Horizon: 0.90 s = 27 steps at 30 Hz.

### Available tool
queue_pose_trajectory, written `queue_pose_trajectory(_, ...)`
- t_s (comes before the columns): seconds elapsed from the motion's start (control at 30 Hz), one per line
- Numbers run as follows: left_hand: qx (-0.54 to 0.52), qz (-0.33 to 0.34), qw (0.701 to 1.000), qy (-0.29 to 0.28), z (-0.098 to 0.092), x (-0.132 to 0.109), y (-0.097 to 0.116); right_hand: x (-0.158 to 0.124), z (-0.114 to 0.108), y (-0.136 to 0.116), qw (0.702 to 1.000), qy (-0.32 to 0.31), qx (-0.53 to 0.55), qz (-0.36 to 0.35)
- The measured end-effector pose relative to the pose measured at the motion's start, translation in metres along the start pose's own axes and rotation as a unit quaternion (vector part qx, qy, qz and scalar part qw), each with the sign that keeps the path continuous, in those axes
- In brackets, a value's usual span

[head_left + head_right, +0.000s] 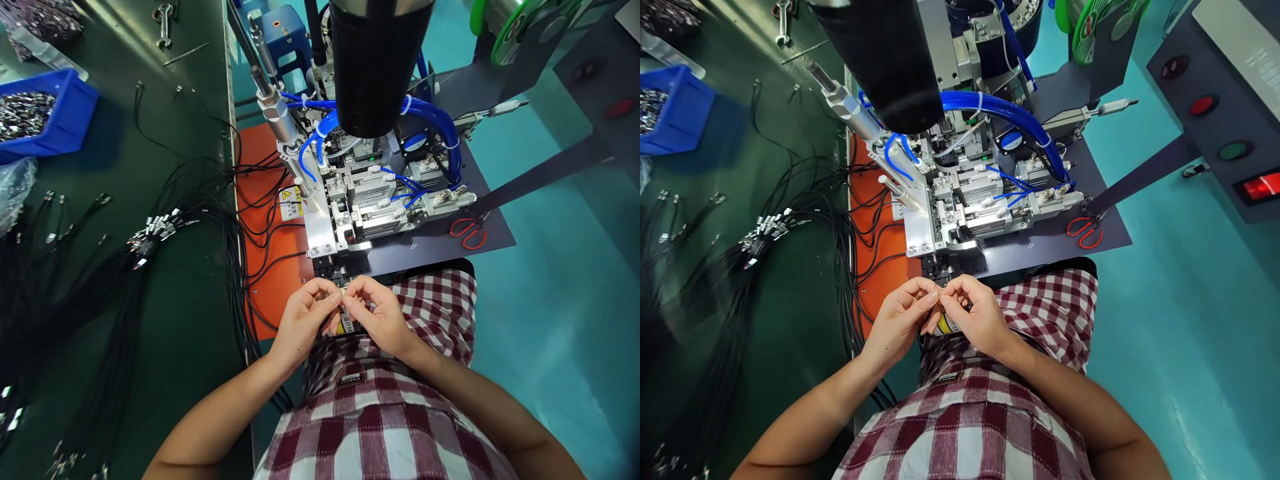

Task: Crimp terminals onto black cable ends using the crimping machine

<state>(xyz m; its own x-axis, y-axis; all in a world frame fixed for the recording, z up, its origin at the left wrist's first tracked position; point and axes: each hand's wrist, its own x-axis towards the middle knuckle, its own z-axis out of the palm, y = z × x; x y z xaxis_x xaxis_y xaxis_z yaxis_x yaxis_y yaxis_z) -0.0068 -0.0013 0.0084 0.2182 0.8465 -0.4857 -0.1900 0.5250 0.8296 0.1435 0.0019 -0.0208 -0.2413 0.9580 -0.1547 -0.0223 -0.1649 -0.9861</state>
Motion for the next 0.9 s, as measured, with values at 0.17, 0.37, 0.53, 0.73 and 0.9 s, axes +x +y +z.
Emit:
queue_pose_trajectory(0.17,0.000,0.010,1.000,0.005,-0.001,0.002,0.003,0.002,-0.005,-0.002,0.989,0.024,-0.104,-0.107)
queue_pose_trajectory(0.37,0.005,0.019,1.000,0.003,-0.001,0.003,0.000,0.002,-0.016,0.000,0.914,0.021,-0.307,-0.265)
queue_pose_trajectory(0.53,0.004,0.015,1.000,0.002,-0.001,0.004,0.000,0.001,-0.017,0.002,0.916,0.021,-0.310,-0.252)
queue_pose_trajectory(0.73,-0.016,0.001,1.000,0.000,-0.002,0.004,-0.001,0.005,-0.016,-0.003,0.993,0.012,-0.092,-0.066)
queue_pose_trajectory(0.9,-0.013,0.001,1.000,0.004,-0.001,0.003,-0.001,0.005,-0.014,-0.004,0.999,-0.017,-0.019,0.043)
